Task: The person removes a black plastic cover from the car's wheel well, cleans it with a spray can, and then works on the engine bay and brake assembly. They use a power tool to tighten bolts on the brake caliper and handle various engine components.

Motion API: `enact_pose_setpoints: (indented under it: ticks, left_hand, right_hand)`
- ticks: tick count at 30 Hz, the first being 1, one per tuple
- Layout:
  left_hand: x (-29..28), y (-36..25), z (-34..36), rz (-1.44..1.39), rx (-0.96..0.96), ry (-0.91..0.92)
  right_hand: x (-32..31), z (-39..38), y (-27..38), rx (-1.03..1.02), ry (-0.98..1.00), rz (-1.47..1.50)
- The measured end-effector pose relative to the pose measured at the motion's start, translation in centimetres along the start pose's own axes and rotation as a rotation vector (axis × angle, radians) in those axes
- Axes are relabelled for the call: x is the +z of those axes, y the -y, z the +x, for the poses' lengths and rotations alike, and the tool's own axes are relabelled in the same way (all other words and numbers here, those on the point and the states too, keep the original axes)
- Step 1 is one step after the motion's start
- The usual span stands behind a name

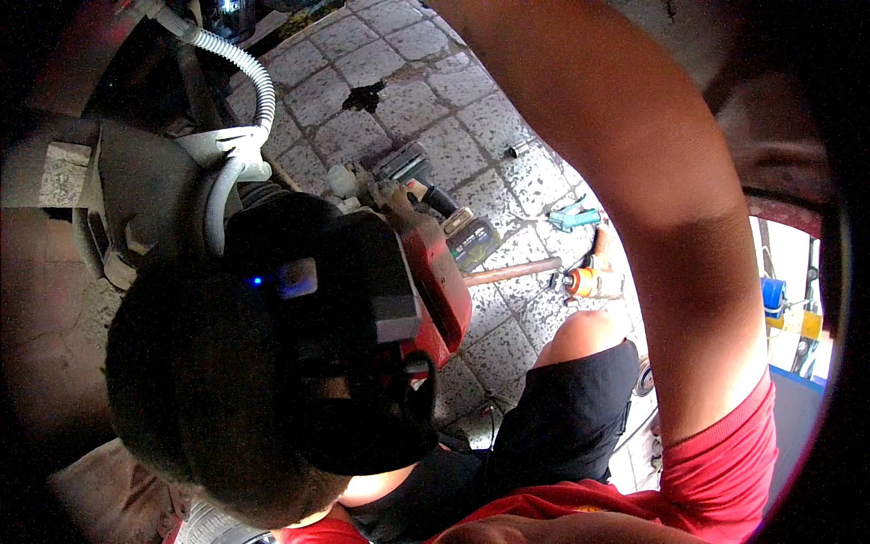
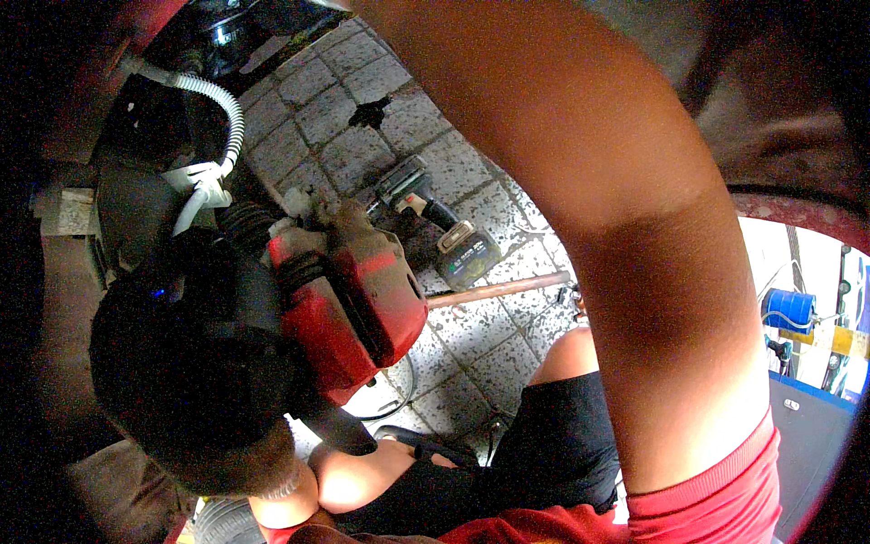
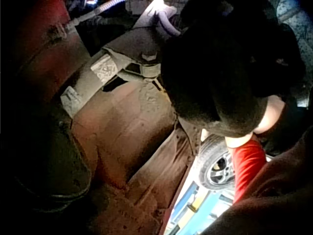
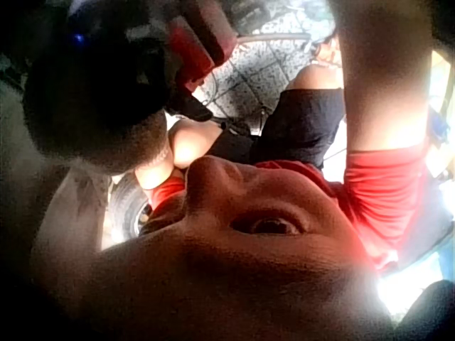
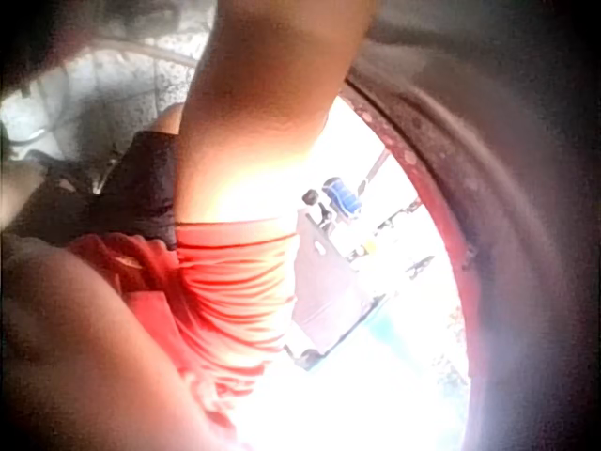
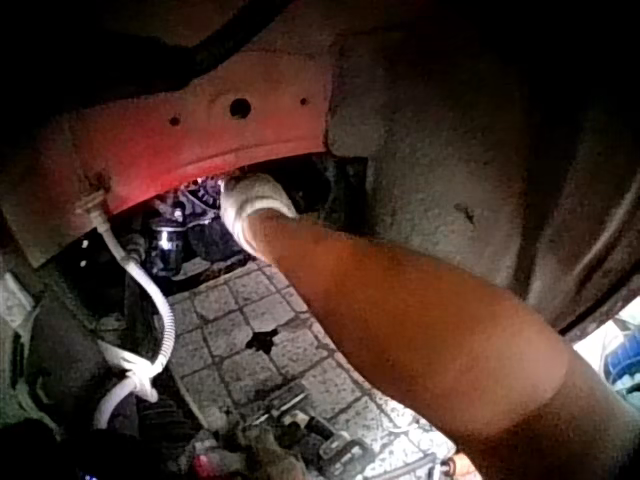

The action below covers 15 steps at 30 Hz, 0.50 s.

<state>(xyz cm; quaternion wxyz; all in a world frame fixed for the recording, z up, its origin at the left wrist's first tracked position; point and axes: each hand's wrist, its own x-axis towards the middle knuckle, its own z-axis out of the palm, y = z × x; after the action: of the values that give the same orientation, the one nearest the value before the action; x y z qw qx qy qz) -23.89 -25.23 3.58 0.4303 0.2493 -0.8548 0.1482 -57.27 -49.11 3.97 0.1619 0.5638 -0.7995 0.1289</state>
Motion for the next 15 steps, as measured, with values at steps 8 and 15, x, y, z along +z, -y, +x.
enact_pose_setpoints:
  ticks: [8, 15]
  left_hand:
    - [0.3, -0.1, 0.1, -0.051, 0.017, -0.029]
    - [0.7, -0.1, -0.2, -0.065, -0.006, -0.015]
  right_hand:
    - [3.5, 2.7, -2.9, 0.204, -0.053, 0.638]
    - [0.2, -1.0, -0.9, 0.146, -0.005, 0.355]
